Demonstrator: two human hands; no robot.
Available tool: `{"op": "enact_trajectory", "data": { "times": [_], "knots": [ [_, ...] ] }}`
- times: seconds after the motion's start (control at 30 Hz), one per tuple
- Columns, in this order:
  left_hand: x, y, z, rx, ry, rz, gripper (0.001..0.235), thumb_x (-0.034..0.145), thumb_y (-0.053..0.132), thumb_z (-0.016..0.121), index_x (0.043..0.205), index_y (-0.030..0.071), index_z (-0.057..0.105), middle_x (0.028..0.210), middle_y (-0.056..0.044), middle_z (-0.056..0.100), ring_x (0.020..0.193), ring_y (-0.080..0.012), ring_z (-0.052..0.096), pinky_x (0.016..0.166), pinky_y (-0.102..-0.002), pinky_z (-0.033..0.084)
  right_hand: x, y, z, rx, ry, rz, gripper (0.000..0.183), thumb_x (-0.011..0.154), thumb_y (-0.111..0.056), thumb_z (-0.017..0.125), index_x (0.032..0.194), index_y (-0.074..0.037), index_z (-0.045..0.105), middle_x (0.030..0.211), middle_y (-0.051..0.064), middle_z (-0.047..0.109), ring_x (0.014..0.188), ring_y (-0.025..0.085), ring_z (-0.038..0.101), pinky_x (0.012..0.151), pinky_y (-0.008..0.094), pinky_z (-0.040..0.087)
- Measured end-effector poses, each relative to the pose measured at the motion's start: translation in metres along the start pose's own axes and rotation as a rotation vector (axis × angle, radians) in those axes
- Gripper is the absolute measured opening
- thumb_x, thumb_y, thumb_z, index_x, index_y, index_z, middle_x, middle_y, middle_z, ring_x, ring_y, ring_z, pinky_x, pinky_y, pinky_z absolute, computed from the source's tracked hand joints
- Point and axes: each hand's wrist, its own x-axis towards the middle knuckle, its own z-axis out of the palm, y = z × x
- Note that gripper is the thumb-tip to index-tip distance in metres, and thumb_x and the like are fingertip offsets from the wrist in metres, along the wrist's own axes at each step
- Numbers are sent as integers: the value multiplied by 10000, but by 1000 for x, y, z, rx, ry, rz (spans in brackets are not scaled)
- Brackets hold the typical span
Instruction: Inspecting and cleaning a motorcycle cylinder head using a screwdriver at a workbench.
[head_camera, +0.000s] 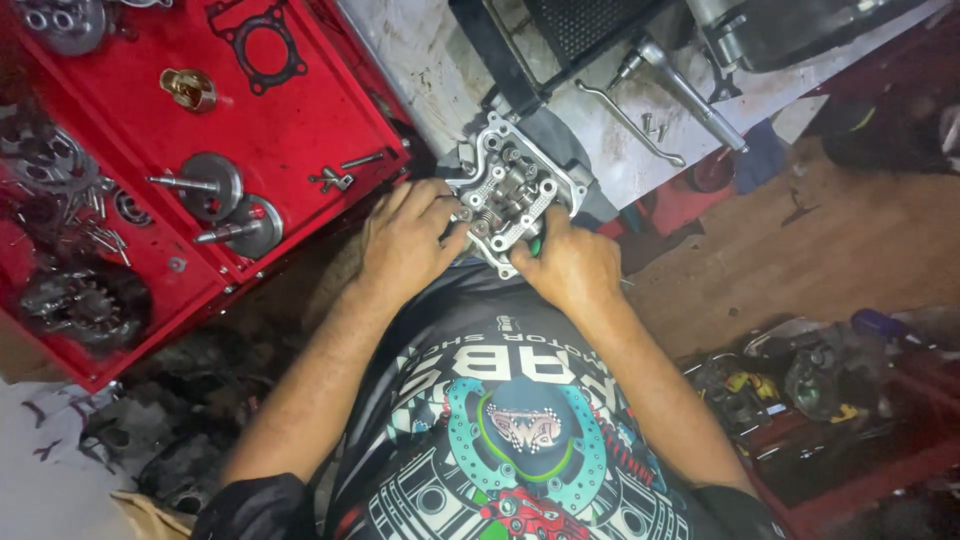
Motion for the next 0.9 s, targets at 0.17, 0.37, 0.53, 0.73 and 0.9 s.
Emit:
{"op": "enact_trajectory", "data": {
  "times": [0.17,0.37,0.53,0.73,0.9],
  "knots": [
    [4,10,-12,-138,-90,-154,343,763,393,832,979,150,720,1063,-3,641,994,-244,645,780,-382,584,-1,-3,-2,2,-32,61,595,837,-644,581,1168,-150,590,904,192,776,949,401,762,808,541,584],
    [4,17,-13,-128,-209,-202,456,770,428,857,1026,100,672,1117,-60,618,1084,-291,621,842,-421,585,3,7,14,62,-1,53,670,817,-646,586,1277,-159,598,874,182,775,943,428,755,826,558,564],
    [4,26,-15,-24,-185,-137,424,847,448,807,1042,98,668,1121,-74,618,1084,-295,628,860,-408,575,3,15,20,55,35,0,709,839,-664,546,1363,-186,552,826,149,778,897,423,767,833,558,556],
    [-8,22,-3,65,-12,-13,377,965,538,665,1078,179,686,1068,-37,624,910,-260,643,763,-379,530,3,22,14,115,66,-72,715,830,-682,550,1375,-219,539,808,158,774,853,412,769,778,567,571],
    [1,22,-13,-54,-103,-107,426,922,496,732,1159,145,692,1095,-77,646,937,-302,649,801,-396,559,5,26,-2,122,-80,-97,746,841,-706,505,1381,-192,518,853,159,788,884,413,774,786,566,577]
  ]
}}
